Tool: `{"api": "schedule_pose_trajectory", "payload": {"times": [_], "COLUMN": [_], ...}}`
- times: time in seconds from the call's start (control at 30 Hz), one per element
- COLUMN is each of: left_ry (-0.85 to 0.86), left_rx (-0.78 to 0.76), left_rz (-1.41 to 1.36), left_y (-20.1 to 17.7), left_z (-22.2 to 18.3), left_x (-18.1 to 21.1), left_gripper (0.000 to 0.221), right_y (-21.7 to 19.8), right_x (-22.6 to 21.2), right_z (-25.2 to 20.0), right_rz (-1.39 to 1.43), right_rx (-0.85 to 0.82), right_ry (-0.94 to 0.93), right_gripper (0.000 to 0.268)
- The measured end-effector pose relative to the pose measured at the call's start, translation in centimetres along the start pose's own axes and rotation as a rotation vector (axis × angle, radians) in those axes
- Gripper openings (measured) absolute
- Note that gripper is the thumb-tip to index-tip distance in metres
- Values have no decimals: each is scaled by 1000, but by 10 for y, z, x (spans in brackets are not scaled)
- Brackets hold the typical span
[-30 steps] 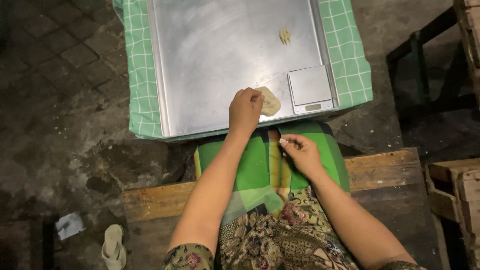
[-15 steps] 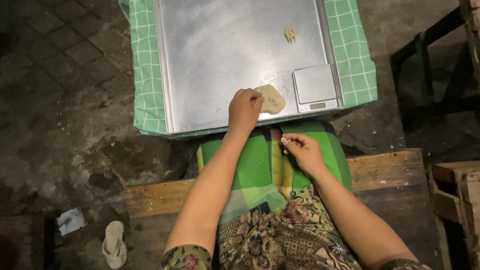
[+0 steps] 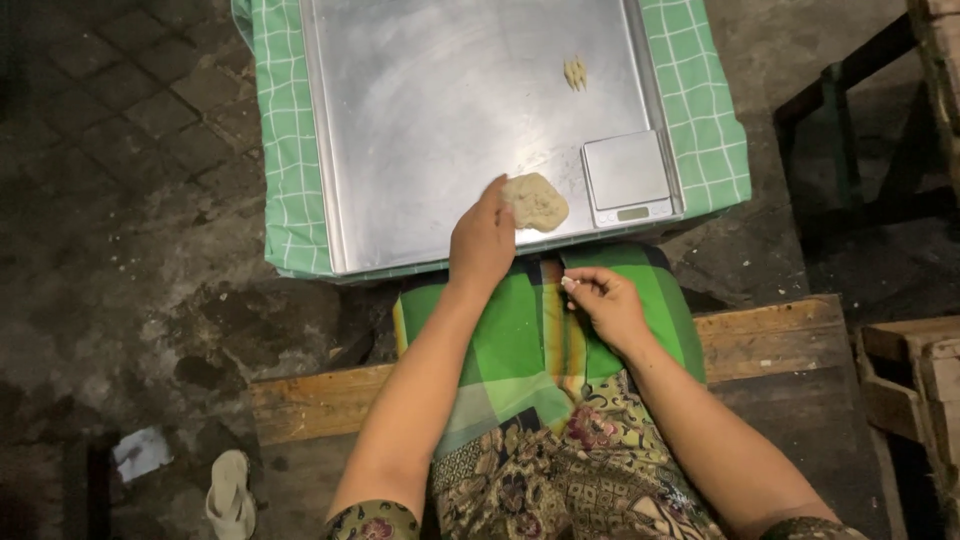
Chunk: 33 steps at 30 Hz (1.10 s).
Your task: Shaping small pieces of dough into thin strips and placing them on a metal tray.
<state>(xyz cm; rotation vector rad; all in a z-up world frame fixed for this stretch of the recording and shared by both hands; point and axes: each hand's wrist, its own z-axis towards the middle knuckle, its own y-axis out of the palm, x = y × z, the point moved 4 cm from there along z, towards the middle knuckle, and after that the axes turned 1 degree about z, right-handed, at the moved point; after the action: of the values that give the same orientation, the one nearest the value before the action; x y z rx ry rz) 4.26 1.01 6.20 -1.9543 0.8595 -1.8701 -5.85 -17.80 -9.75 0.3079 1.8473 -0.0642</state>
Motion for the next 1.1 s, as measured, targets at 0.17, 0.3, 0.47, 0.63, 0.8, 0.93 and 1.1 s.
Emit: {"api": "schedule_pose_trajectory", "payload": {"times": [0.17,0.3,0.47,0.63,0.8,0.93,1.1], "left_ry": [397,-204,-350,-327,-261,-269,-287], "left_rx": [381,-93,-14,-18,-53,-99,-125], "left_rz": [-11,-422,-733,-1039,-988,-1051,-1201], "left_y": [47,79,122,147,142,147,151], "left_z": [-49,-94,-84,-79,-78,-79,-78], "left_x": [-55,-61,-114,-154,-148,-141,-149], "left_gripper": [19,32,21,24,27,26,20], "right_y": [4,11,25,15,15,11,0], "right_x": [-8,5,-21,-9,-15,-12,11], "right_z": [-12,-16,-31,-16,-17,-11,-3], "right_rz": [-93,-402,-588,-452,-167,-155,-30], "right_rx": [14,-20,-83,-43,-46,-79,-90], "right_ry": [-93,-363,-497,-339,-129,-136,-101], "right_gripper": [25,26,36,27,28,28,18]}}
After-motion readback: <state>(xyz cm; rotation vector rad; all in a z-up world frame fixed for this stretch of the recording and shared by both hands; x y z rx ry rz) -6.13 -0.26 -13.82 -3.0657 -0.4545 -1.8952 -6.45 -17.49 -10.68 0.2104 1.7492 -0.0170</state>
